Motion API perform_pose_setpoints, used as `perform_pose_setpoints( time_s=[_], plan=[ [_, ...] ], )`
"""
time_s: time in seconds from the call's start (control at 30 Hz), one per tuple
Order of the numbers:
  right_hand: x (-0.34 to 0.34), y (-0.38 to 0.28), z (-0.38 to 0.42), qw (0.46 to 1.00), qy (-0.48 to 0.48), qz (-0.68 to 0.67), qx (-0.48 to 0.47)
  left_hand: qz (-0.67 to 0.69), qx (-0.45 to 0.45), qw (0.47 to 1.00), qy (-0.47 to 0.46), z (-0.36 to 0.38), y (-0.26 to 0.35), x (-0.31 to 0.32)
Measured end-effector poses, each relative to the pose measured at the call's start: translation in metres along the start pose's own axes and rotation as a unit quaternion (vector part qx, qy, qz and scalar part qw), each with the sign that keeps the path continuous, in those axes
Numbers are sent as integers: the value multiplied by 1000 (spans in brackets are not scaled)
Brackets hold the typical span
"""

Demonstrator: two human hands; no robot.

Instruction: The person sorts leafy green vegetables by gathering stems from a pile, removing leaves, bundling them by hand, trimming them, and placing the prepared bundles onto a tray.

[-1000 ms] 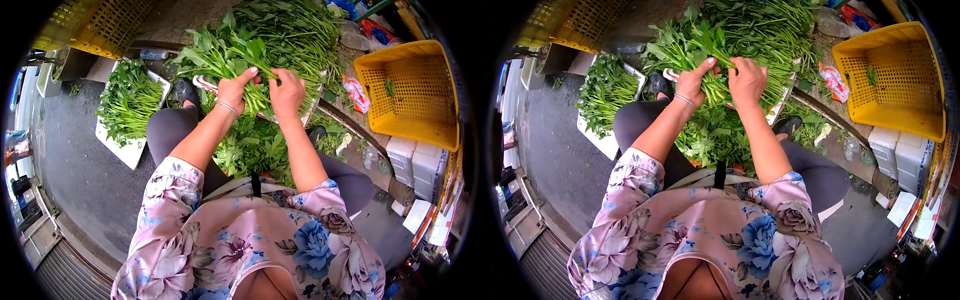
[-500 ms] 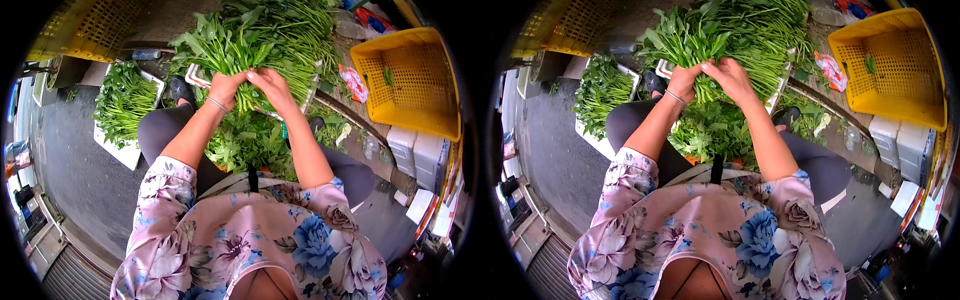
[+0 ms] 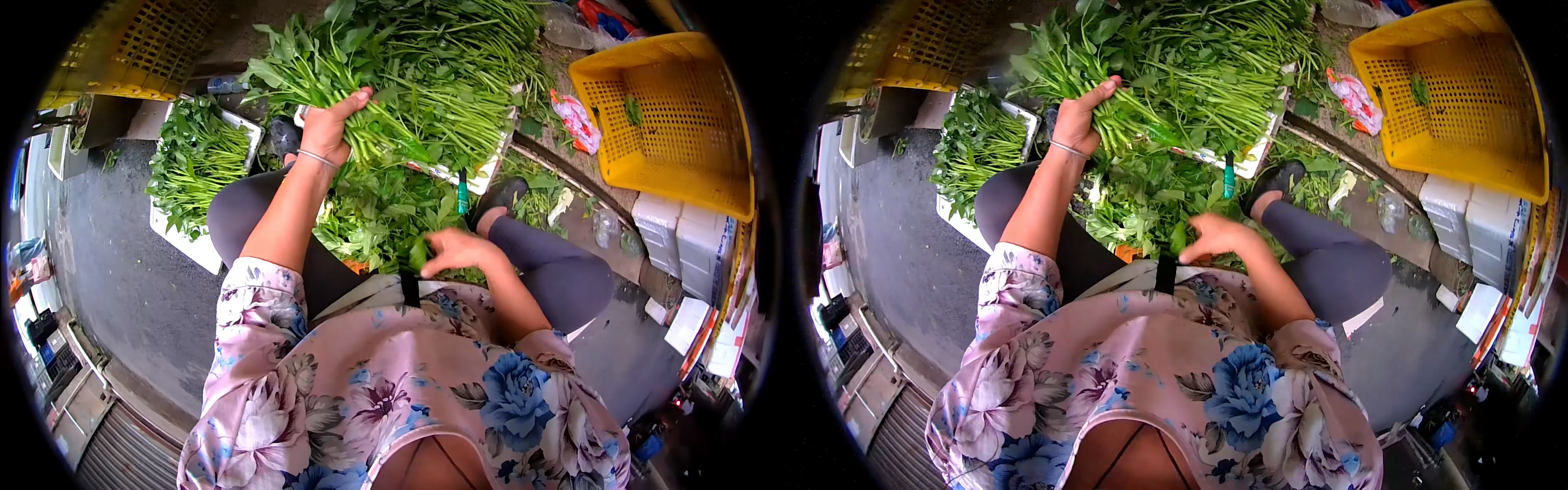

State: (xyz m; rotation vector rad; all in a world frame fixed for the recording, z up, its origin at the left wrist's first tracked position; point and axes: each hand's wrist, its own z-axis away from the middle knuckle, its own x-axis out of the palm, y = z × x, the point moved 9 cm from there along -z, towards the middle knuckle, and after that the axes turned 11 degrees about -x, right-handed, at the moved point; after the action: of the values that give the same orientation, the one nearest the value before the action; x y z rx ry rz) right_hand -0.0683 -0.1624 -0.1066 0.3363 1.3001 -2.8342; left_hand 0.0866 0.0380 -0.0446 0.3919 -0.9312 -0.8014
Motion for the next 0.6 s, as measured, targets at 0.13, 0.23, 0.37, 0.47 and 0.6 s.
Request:
perform_pose_setpoints(
  time_s=[0.13, 0.23, 0.37, 0.47, 0.6],
  plan=[
    [-100, -17, 0, 828, 458, -280, -163, -15, -2, 1000, -14, -1, -7, -1],
    [-139, -72, -11, 818, 467, -286, -174, -14, -11, 1000, -20, -4, -10, 2],
    [-145, -69, -38, 852, 468, -124, -199, -32, 2, 999, -1, 2, -2, 3],
    [-124, -81, -10, 870, 478, -42, -113, -31, 22, 999, 22, 4, 1, -2],
    [-69, -58, -15, 901, 418, 24, -115, -25, 31, 998, 46, 6, 11, -17]
  ],
)
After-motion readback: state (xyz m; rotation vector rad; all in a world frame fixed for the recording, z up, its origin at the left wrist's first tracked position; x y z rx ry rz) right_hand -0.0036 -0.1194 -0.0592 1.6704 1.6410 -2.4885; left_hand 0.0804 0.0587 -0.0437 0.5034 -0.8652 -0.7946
